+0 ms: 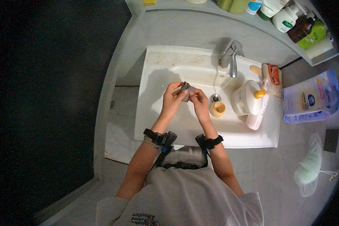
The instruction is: The person cleans the edges and basin of a bathroom sink using a small cloth.
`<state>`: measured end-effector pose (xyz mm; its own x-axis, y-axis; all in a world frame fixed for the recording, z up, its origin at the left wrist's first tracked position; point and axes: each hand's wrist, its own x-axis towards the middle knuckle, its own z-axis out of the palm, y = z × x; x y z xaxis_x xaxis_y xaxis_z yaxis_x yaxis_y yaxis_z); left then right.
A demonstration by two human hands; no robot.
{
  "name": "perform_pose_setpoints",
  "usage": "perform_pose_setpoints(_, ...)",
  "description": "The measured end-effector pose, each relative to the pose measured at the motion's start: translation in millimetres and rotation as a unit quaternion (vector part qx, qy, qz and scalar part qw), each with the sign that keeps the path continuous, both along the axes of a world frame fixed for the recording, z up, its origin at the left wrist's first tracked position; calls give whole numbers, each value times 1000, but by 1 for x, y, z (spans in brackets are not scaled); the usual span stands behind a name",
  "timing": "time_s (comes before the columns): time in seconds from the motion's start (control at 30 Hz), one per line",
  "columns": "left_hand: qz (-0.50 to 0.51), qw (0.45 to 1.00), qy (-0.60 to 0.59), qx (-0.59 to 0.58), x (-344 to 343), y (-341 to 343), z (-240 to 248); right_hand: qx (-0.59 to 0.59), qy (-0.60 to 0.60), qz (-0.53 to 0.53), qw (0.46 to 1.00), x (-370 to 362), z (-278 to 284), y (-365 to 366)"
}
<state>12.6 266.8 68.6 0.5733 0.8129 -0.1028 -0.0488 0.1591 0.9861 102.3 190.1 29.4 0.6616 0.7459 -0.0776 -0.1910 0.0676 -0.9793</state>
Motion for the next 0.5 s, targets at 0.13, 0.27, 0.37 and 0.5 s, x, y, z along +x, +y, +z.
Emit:
perform_pose_setpoints(0.13, 33, 997, -9, -69, -12, 12, -19, 19, 181, -11, 983, 3, 17, -3)
perform_pose_setpoints(0.27, 76, 983, -17, -165, -20, 15, -23, 1, 262, 36, 964, 4, 22, -5)
perform_pose_setpoints(0.37, 56, 988, 40, -140, -32, 19, -40, -50, 159, 42, 985, -7, 16, 0)
perform_pose_setpoints(0.5, 28, 988, 151, -32, -57, 22, -53, -84, -96, 0, 992, -6, 6, 10)
